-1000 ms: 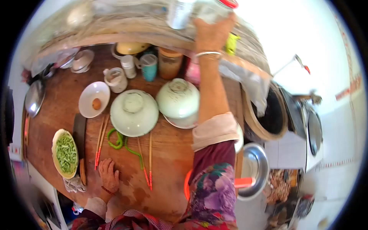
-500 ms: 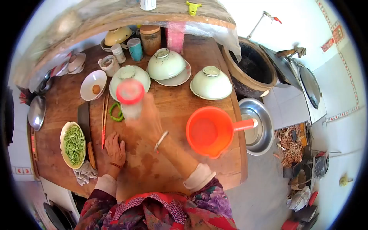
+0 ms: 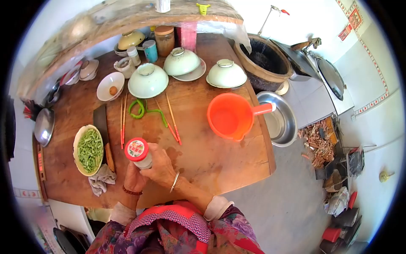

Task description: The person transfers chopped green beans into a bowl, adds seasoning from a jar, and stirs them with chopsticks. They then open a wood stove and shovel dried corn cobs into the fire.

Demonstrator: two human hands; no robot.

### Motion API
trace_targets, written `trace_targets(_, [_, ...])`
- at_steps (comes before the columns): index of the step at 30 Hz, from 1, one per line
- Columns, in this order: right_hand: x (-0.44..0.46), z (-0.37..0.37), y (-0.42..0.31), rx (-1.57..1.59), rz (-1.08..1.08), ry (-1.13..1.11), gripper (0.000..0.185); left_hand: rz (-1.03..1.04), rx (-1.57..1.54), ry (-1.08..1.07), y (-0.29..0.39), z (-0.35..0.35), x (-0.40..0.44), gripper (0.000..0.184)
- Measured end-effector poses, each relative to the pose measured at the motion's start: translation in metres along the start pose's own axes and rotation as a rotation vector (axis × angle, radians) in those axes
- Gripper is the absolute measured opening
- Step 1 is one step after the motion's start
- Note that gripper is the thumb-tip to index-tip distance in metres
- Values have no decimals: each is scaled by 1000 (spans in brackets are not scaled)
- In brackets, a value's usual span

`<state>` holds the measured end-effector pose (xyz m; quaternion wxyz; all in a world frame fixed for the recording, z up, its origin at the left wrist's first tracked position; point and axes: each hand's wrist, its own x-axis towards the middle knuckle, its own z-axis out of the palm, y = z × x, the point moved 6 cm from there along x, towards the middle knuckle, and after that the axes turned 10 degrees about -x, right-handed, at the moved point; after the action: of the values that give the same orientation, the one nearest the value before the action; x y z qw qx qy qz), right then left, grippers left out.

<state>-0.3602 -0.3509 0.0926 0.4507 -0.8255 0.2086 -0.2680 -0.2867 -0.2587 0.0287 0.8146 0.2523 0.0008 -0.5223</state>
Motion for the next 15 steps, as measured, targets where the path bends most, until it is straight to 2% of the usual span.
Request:
trace_targets(4, [-11,0,-9,-180,-96,15,83,60,-2,-51,1,6,-21,59])
trace_targets(6, [-15,-5,-7,321,81,-49,90,65,18,-62,3,0,-27,60])
trace_targets(7, [-16,-13,-12,322,86,-52,90,64,16,-57,3,-4,-29,60])
trace_targets(9, [-13,-24,-17,291,135,-98,94,202,163,-73,11,-8,-30,60])
trace_targets(10, [-12,-28,-16,125,39,-67,85,201,161,-65,10,-8,-31,60])
trace_targets(12, [-7,-35,-20,31,20,-85,78,374,313,11,19,-7,-33,46])
trace_targets(13, [-4,-35,-22,-62,-8,-107,71,378,310,28,20,-6,-32,46])
trace_targets(14, [0,-38,-22,-137,-81,9,56,493,452,71,26,-2,-34,39])
trace_targets(15, [4,-36,-24,-184,-87,28,51,609,601,124,33,3,-38,34])
